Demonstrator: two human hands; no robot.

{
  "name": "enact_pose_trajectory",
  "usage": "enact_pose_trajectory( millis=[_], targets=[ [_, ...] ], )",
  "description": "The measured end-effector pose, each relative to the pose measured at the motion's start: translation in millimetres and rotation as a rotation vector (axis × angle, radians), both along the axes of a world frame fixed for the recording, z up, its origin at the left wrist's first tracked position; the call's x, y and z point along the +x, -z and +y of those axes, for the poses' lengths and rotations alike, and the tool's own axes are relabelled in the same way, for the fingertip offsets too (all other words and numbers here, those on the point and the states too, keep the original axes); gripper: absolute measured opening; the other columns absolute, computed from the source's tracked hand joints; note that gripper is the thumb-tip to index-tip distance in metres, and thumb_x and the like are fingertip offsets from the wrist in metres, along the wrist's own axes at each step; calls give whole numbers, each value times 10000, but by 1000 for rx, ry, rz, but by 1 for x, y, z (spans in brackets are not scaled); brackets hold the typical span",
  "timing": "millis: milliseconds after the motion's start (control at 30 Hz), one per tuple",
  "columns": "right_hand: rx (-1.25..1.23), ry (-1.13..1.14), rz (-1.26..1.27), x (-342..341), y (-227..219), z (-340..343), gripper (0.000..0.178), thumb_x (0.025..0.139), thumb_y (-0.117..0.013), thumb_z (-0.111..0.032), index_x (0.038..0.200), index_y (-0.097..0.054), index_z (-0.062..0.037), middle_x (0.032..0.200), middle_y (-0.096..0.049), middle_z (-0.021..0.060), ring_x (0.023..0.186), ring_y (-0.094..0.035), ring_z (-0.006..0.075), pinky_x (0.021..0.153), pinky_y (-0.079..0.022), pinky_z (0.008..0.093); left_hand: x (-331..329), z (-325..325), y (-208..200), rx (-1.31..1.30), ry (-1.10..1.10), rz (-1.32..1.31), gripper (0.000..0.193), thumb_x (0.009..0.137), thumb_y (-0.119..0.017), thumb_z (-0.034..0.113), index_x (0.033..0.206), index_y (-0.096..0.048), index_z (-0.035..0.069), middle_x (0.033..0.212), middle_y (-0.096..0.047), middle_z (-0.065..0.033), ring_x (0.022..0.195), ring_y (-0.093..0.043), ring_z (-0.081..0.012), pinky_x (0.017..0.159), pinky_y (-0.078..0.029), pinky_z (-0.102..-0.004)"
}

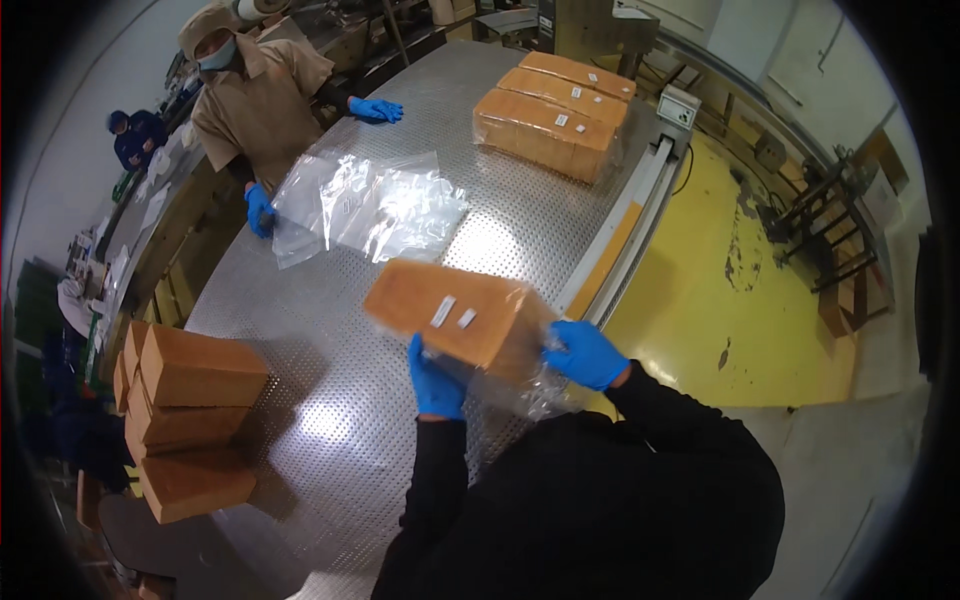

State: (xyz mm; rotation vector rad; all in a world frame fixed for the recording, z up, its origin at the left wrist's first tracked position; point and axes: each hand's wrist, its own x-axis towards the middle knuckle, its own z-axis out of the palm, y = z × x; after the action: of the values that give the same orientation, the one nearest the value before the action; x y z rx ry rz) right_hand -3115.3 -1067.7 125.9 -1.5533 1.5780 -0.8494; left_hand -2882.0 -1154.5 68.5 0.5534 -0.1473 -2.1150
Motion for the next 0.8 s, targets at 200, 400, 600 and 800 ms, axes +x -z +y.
enact_pose_trajectory(
  millis=[200, 400, 600, 800],
  targets=[
    [-16, 135, 198, -126, 11, -48, 222, 736, -601, -159, 871, -606, 17, 786, -613, 209, 732, -624, 327, 651, -479, 388, -142, -84, 42, -101, 150, -21, 659, 884, -488, 503, 1362, -370, 65, 1318, -483, -119, 1191, -478, -283, 1003, -374, -444],
    [216, 309, 465, -227, 81, -143, 313, 725, -594, -183, 965, -633, 15, 939, -635, 244, 887, -614, 391, 759, -494, 409, -196, -148, 60, -382, 145, -726, 521, 877, -579, 412, 1270, -493, 81, 1205, -550, -54, 1114, -509, -174, 888, -427, -346],
    [371, 243, 783, -251, 91, -217, 386, 747, -606, -318, 1017, -651, -45, 1048, -631, 205, 984, -600, 371, 856, -479, 438, -134, -219, 106, -673, -258, -1386, 275, 829, -646, 294, 937, -643, 41, 895, -623, -106, 792, -596, -204, 721, -484, -333],
    [-51, 502, 424, -284, 89, -192, 454, 774, -668, -274, 1144, -586, -25, 1150, -601, 173, 1042, -587, 320, 903, -454, 390, -98, -293, 95, -1062, -440, -1978, 221, 763, -657, 212, 942, -617, 88, 1155, -561, -158, 1128, -487, -335, 956, -393, -414]
  ],
)
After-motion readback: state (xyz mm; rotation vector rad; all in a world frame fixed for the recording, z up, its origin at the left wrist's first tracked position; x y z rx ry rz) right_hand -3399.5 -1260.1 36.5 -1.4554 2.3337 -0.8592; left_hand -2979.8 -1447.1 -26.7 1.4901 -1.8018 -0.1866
